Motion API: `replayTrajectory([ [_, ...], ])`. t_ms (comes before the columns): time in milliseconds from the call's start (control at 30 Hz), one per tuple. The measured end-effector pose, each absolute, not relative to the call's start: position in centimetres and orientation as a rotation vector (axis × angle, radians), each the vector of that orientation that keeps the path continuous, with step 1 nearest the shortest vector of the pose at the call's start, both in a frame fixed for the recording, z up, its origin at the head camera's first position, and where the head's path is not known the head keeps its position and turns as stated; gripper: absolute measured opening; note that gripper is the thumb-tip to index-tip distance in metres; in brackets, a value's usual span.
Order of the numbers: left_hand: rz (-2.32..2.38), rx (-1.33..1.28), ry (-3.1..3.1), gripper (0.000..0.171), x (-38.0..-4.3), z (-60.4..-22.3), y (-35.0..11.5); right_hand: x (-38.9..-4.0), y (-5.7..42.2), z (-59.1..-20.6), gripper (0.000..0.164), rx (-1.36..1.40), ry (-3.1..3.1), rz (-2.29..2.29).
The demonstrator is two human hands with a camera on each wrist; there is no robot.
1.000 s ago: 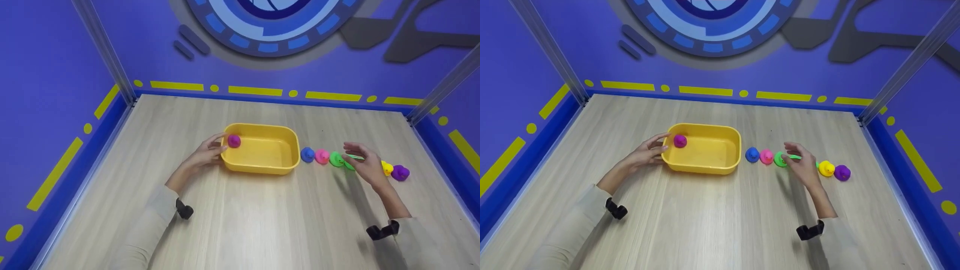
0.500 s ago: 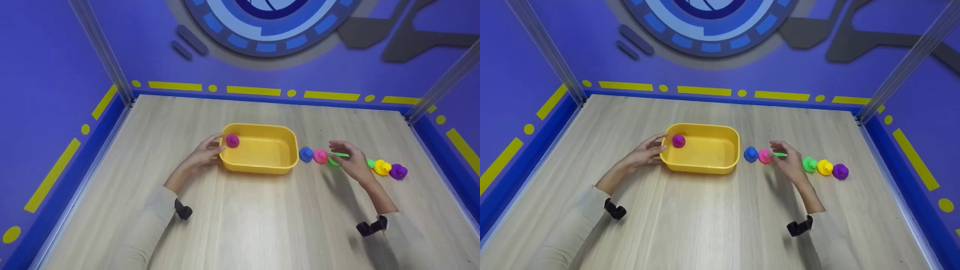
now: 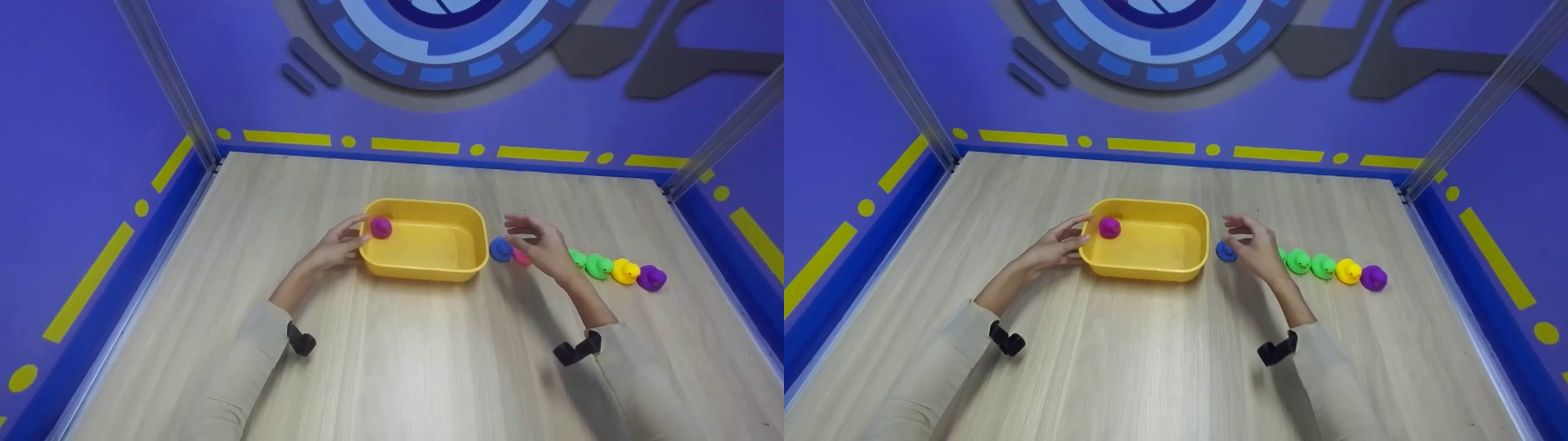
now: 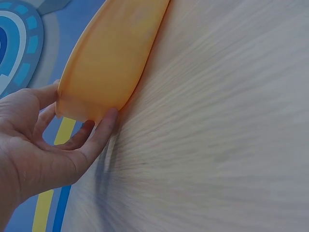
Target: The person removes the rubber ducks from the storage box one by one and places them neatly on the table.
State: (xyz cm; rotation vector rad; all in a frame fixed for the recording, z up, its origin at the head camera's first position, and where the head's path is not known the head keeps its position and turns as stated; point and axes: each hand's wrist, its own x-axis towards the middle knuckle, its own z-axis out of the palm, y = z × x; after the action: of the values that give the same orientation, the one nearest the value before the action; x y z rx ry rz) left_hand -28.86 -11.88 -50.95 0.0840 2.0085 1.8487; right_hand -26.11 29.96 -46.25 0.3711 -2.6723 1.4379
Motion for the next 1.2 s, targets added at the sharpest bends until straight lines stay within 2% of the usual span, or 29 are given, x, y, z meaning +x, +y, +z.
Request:
replayTrajectory([
  [833, 1.845, 0.068, 1.992, 0.057, -28.8, -50.9, -11.9, -28.7, 23.6, -45.5, 0.041, 0.574, -2.789, 1.508],
  [1200, 1.843, 0.058, 1.993, 0.056, -28.9, -51.0, -11.9, -31.0, 22.0, -45.0, 0.037, 0.791, -2.831, 1.458],
])
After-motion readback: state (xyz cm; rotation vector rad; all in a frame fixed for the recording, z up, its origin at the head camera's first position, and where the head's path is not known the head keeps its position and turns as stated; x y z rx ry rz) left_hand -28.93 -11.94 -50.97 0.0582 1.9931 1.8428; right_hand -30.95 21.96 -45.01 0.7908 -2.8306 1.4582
